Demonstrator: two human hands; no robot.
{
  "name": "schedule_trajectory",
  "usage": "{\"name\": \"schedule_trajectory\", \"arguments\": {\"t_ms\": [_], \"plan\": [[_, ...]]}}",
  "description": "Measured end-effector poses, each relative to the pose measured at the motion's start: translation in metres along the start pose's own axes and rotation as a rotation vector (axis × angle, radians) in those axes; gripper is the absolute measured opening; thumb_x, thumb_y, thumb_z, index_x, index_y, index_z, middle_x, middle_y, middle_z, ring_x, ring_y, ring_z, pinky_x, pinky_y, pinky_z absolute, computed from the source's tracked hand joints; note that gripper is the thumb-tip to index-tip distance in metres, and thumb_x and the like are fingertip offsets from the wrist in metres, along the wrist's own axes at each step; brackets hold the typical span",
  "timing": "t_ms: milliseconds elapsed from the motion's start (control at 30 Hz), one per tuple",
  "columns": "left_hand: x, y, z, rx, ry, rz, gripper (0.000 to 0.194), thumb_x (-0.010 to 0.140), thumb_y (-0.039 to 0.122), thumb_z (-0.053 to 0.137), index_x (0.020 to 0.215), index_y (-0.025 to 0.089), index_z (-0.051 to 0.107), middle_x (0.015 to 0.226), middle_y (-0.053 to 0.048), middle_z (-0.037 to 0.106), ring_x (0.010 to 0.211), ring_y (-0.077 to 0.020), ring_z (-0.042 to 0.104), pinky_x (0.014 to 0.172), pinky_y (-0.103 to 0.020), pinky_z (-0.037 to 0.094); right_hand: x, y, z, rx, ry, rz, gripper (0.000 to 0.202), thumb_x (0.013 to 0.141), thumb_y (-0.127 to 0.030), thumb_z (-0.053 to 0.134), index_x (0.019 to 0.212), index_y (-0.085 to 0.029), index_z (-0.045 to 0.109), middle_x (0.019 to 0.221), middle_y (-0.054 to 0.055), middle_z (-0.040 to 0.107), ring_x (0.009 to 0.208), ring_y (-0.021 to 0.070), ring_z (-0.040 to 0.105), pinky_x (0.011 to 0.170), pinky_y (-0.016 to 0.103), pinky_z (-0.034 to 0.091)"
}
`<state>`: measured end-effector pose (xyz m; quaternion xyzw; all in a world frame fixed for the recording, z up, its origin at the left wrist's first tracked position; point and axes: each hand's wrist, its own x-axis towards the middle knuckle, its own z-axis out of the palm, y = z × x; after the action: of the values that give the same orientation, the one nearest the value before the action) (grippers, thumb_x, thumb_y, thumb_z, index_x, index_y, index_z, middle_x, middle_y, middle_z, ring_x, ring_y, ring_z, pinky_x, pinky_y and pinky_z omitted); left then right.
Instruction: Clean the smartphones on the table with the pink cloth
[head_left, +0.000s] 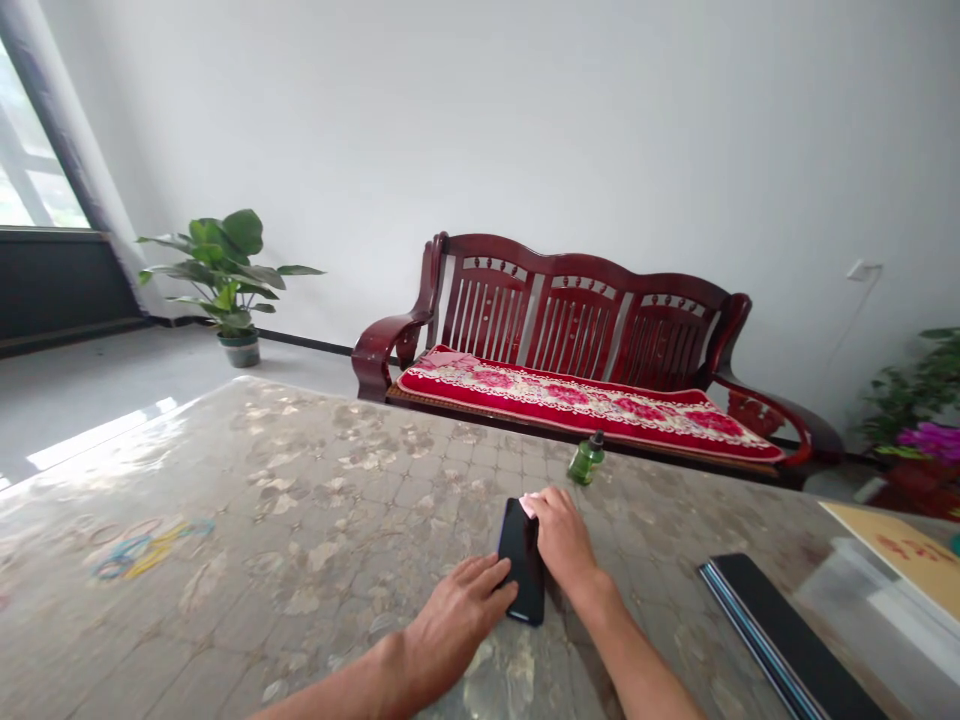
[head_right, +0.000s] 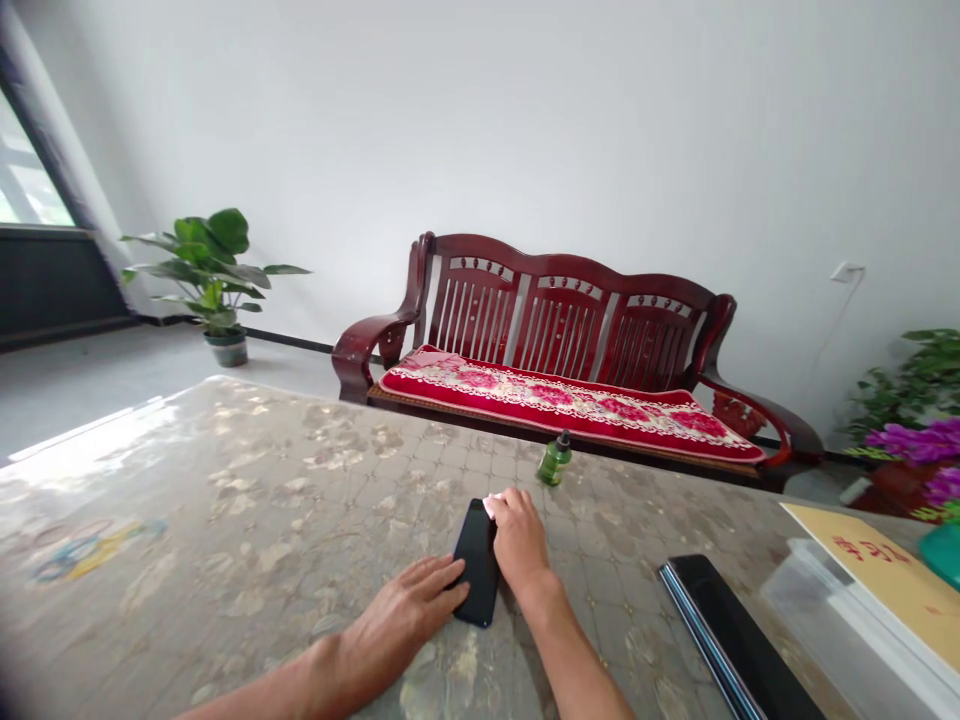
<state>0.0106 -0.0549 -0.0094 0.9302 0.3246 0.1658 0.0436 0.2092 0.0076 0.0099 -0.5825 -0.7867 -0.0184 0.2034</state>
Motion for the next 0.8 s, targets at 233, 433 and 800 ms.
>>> {"name": "schedule_trajectory", "arguments": {"t_ms": [233, 433, 800], "plan": [[0.003, 0.003, 0.0, -0.023, 0.051, -0.002, 0.023, 0.094, 0.021, 0.055, 0.116, 0.021, 0.061, 0.119, -0.007, 0.065, 0.111, -0.0239, 0.059, 0.1, -0.037, 0.046, -0.041, -0.03, -0.013, 0.057, -0.042, -0.103, 0.03, 0.094, -0.008, 0.044, 0.1, -0.024, 0.069, 0.098, 0.005, 0.064, 0.096, 0.0188, 0.056, 0.087, 0.028, 0.045], [0.002, 0.003, 0.0, -0.018, 0.041, 0.005, 0.024, 0.096, 0.02, 0.051, 0.117, 0.02, 0.061, 0.12, -0.008, 0.064, 0.112, -0.0239, 0.058, 0.1, -0.036, 0.045, -0.014, -0.022, 0.006, 0.075, -0.027, -0.055, 0.033, 0.091, -0.005, 0.045, 0.099, -0.026, 0.068, 0.092, 0.003, 0.064, 0.088, 0.0173, 0.058, 0.083, 0.027, 0.047], [0.002, 0.001, 0.004, -0.059, 0.061, 0.021, 0.026, 0.094, 0.018, 0.05, 0.118, 0.021, 0.06, 0.119, -0.009, 0.064, 0.113, -0.0241, 0.057, 0.101, -0.037, 0.044, -0.035, -0.031, -0.005, 0.09, -0.041, -0.117, 0.029, 0.092, -0.008, 0.044, 0.098, -0.024, 0.068, 0.098, 0.005, 0.063, 0.095, 0.0186, 0.055, 0.085, 0.028, 0.044]]}}
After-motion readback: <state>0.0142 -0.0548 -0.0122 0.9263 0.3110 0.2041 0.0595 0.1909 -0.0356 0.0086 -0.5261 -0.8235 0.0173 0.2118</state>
